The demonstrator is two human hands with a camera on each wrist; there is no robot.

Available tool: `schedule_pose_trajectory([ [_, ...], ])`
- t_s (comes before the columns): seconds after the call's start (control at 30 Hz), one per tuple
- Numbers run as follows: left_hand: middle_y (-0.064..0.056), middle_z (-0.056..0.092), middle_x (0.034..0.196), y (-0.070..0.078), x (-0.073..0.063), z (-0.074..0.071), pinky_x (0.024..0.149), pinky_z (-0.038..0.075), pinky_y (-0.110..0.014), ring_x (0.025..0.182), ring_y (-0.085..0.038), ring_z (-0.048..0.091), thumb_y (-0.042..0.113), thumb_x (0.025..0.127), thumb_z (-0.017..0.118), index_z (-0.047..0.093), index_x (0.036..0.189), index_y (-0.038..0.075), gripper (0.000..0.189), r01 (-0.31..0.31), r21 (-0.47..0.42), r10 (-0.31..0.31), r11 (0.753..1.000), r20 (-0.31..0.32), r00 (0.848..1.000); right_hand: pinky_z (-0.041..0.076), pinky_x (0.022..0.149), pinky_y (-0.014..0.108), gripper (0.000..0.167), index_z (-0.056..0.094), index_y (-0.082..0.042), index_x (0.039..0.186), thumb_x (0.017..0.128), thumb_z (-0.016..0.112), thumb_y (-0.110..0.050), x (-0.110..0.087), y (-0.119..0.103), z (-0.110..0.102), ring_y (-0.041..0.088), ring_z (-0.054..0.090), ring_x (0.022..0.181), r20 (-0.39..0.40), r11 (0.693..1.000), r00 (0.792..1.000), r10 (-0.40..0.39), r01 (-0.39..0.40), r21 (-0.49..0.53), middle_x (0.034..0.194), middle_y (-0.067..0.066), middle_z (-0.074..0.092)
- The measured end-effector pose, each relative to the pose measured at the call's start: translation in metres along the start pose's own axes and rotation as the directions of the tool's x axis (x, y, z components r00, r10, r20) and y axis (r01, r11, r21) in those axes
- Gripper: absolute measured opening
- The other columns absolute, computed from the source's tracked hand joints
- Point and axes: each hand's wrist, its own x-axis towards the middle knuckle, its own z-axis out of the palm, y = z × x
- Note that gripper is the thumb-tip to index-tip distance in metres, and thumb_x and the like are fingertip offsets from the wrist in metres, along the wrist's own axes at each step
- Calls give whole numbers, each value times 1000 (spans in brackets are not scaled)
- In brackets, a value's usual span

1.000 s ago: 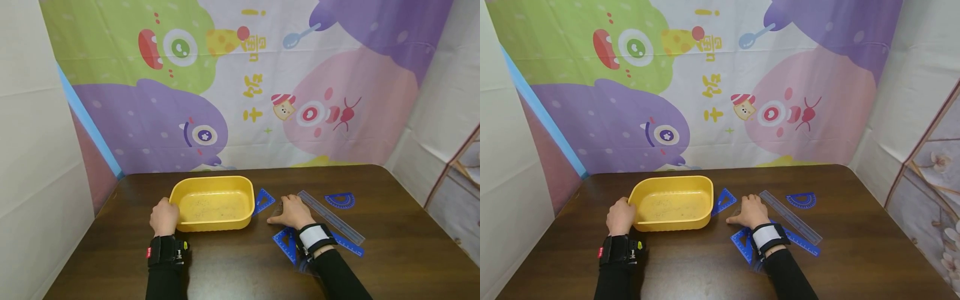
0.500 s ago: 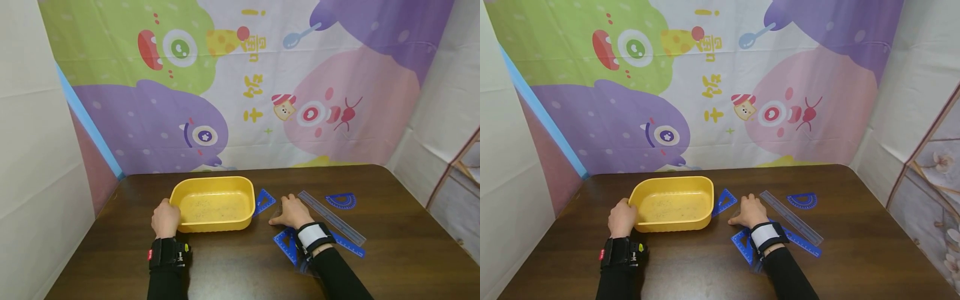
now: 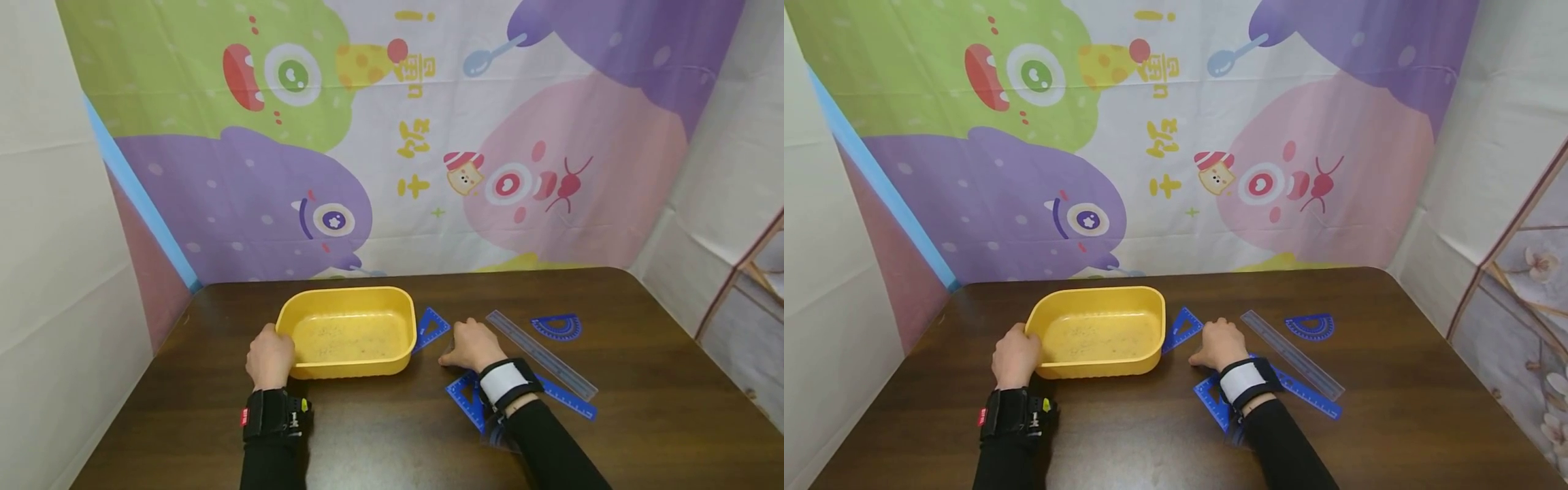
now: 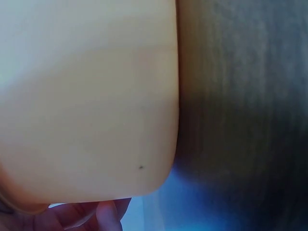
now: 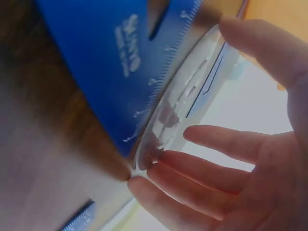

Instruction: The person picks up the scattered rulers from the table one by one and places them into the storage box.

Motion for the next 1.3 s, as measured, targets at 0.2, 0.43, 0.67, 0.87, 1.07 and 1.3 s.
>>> schedule_pose_trajectory([
  [0.2,-28,57,106,-1,0,2,72,42,-53,89,-43,55,12,90,32,48,117,-4,36,5,15,-5,1000,0,1000,49,68,43,55,59,3,96,67,72,-42,-2,-5,5,34,59,79,-12,998,999,-43,42,-43,91,22,59],
  [0.43,-28,56,106,-4,-2,4,72,42,-53,90,-43,55,13,90,32,47,118,-4,36,16,29,-17,999,19,1000,49,71,45,59,60,-1,109,67,74,-42,-1,-5,4,35,57,83,54,999,998,-41,42,-32,99,22,55],
  [0.67,-28,56,108,-3,0,4,71,42,-53,92,-43,55,14,90,31,47,119,-2,37,11,27,-12,1000,18,1000,48,67,41,46,63,-6,86,65,77,-44,1,-7,2,29,55,80,50,998,997,-66,66,-2,82,11,58],
  [0.87,-28,56,107,-1,3,3,70,42,-53,91,-44,55,14,90,31,47,118,-2,36,2,30,-2,1000,1,1000,49,67,42,45,61,-5,87,64,77,-40,3,-8,2,31,58,78,0,997,998,-70,70,-9,84,14,58],
  [1.07,-27,56,107,-2,5,3,69,41,-53,92,-44,55,14,89,31,48,117,-1,36,5,32,-5,999,0,1000,49,72,43,64,55,4,109,64,75,-38,5,-14,1,32,57,81,55,999,998,-38,39,-12,96,23,55],
  [1.3,-28,56,109,0,4,2,71,41,-53,92,-44,55,14,90,31,47,119,-1,37,8,30,-8,1000,0,1000,47,76,48,69,49,7,112,61,78,-29,1,-17,1,40,57,86,80,998,996,-50,53,-36,101,27,52],
])
